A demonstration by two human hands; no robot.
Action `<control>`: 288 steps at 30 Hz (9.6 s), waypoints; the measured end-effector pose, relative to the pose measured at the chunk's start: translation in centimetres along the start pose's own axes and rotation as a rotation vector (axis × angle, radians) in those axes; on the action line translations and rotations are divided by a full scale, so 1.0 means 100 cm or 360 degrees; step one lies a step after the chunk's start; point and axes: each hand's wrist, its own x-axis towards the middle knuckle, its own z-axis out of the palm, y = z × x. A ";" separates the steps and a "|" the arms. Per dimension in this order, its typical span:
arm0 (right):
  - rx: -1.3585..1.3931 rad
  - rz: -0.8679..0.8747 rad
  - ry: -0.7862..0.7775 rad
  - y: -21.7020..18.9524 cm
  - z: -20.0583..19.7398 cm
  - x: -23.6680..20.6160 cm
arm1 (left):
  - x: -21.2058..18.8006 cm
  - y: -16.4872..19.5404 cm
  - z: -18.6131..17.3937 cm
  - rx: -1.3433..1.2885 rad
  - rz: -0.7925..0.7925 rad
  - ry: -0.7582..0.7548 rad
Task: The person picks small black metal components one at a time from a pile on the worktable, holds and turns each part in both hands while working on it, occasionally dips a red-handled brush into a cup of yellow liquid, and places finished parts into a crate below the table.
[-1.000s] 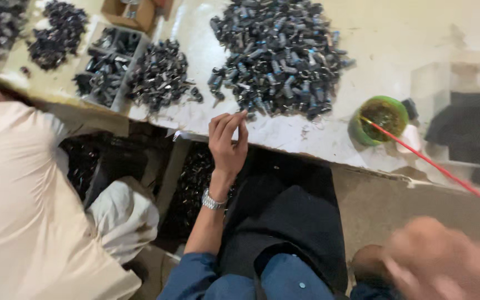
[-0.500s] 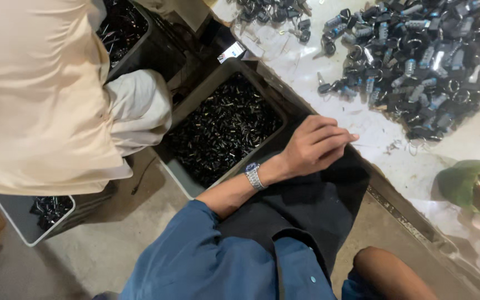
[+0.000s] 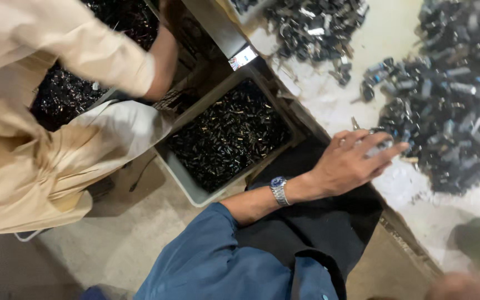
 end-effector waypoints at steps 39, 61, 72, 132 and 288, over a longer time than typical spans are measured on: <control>0.0461 0.0044 -0.0121 0.018 0.035 -0.029 | -0.040 0.055 -0.006 -0.1643 -0.0764 -0.0172; -0.0135 -0.0352 -0.0273 0.024 0.051 -0.005 | -0.036 0.070 -0.012 -0.1274 -0.0447 -0.0373; 0.1218 0.0485 -0.0299 0.014 0.040 -0.046 | -0.037 0.071 -0.009 -0.1244 -0.0319 -0.0394; 0.1176 0.0719 0.0763 0.114 -0.015 -0.058 | -0.034 0.041 -0.042 -0.0544 -0.0292 -0.0057; 0.1703 0.0633 0.0645 0.077 0.008 -0.099 | -0.046 0.061 -0.011 -0.1080 -0.0083 -0.0437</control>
